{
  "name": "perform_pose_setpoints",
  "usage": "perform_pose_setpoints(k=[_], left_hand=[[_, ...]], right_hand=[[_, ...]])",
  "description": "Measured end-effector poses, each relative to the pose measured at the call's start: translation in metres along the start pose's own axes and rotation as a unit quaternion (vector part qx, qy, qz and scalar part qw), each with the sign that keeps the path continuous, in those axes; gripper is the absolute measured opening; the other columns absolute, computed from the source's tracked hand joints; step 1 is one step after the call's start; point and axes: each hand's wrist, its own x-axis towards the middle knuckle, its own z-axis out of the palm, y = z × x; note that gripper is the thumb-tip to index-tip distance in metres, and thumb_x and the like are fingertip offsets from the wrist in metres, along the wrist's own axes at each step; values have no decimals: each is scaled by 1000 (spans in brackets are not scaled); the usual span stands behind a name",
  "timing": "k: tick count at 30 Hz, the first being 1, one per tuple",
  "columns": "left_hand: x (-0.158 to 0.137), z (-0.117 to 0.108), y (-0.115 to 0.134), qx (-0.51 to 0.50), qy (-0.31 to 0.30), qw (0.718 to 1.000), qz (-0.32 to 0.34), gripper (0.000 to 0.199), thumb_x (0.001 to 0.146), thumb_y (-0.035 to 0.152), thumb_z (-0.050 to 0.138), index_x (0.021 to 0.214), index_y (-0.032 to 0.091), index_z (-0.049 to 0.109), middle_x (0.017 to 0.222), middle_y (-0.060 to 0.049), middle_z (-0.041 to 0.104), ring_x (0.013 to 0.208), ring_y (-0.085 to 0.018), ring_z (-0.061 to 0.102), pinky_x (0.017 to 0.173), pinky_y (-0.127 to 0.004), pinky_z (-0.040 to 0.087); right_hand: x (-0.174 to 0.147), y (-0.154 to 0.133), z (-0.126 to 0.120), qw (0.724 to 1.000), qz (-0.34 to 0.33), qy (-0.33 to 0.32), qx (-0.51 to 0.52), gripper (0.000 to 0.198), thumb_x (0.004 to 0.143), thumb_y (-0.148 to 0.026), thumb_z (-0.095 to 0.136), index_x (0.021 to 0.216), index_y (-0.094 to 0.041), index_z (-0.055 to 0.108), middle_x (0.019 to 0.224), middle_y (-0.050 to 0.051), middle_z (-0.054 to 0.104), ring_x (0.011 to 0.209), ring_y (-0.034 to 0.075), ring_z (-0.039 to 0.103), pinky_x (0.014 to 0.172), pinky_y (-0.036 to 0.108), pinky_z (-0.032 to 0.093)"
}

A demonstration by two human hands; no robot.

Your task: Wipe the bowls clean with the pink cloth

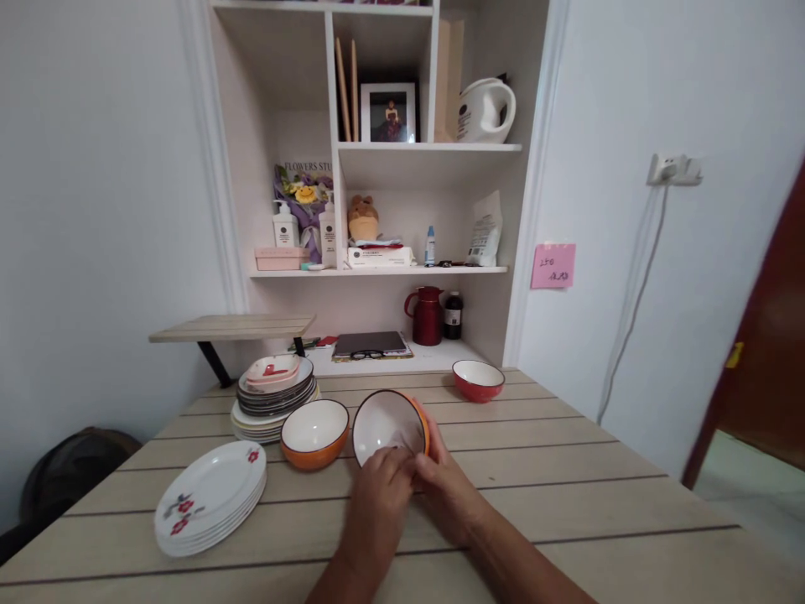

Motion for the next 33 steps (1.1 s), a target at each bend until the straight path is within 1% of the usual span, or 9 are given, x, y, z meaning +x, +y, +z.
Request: perform_pose_setpoints(k=[3,6,8,10,12,16,22,29,33], left_hand=[[-3,8,-2,-8,-18,1000,8,24,104,18,44,103,19,68,93,-6,73,86,-22,69,73,-37,62],[-6,19,-3,7,-30,999,18,19,101,16,50,108,19,67,98,-6,74,91,-23,70,77,-37,63],[-7,22,-3,39,-39,998,37,25,100,15,52,121,18,65,109,-7,74,100,-24,70,83,-38,63],[-7,21,-2,78,-47,994,59,33,101,14,49,131,20,61,120,-7,73,108,-23,68,88,-38,61],[-6,16,-1,109,-46,990,81,35,102,14,46,133,22,61,124,-6,72,113,-22,67,91,-37,59],[-6,7,1,176,-16,979,97,31,102,10,45,120,19,68,120,-8,73,112,-24,67,92,-39,58],[-6,8,2,224,-11,973,50,26,99,8,48,111,15,70,117,-11,73,107,-27,69,89,-41,60],[-8,8,-4,124,-4,992,24,31,103,10,40,122,10,65,115,-14,73,104,-23,70,86,-37,63],[-6,11,-4,91,1,993,69,30,104,12,40,121,7,65,114,-16,73,106,-24,70,89,-37,62]], right_hand=[[2,7,3,998,-15,58,-15,108,58,-33,96,151,-39,41,121,5,71,107,28,68,90,41,53],[4,7,-3,996,4,87,-35,89,68,-33,88,147,-34,48,97,3,73,86,25,69,73,34,54],[6,1,-9,994,8,101,-41,79,73,-34,81,146,-32,50,87,1,72,75,22,66,64,30,51],[7,-9,-14,992,-21,114,-45,75,74,-32,77,145,-32,52,93,1,74,79,22,67,68,32,52],[7,-21,-17,989,-66,117,-64,75,72,-28,79,142,-33,55,112,3,75,98,26,67,86,37,53],[3,-35,-18,990,-39,88,-98,67,74,-30,78,138,-28,60,122,7,74,115,32,64,103,45,45],[0,-28,-11,996,-8,56,-67,81,72,-28,83,146,-35,51,130,5,71,123,32,62,107,47,44],[1,-4,1,996,-33,45,-66,109,67,-29,91,157,-41,30,129,4,69,117,27,65,107,46,44],[4,5,0,994,-13,92,-56,86,72,-33,85,149,-38,45,111,2,73,101,25,68,92,39,51]])
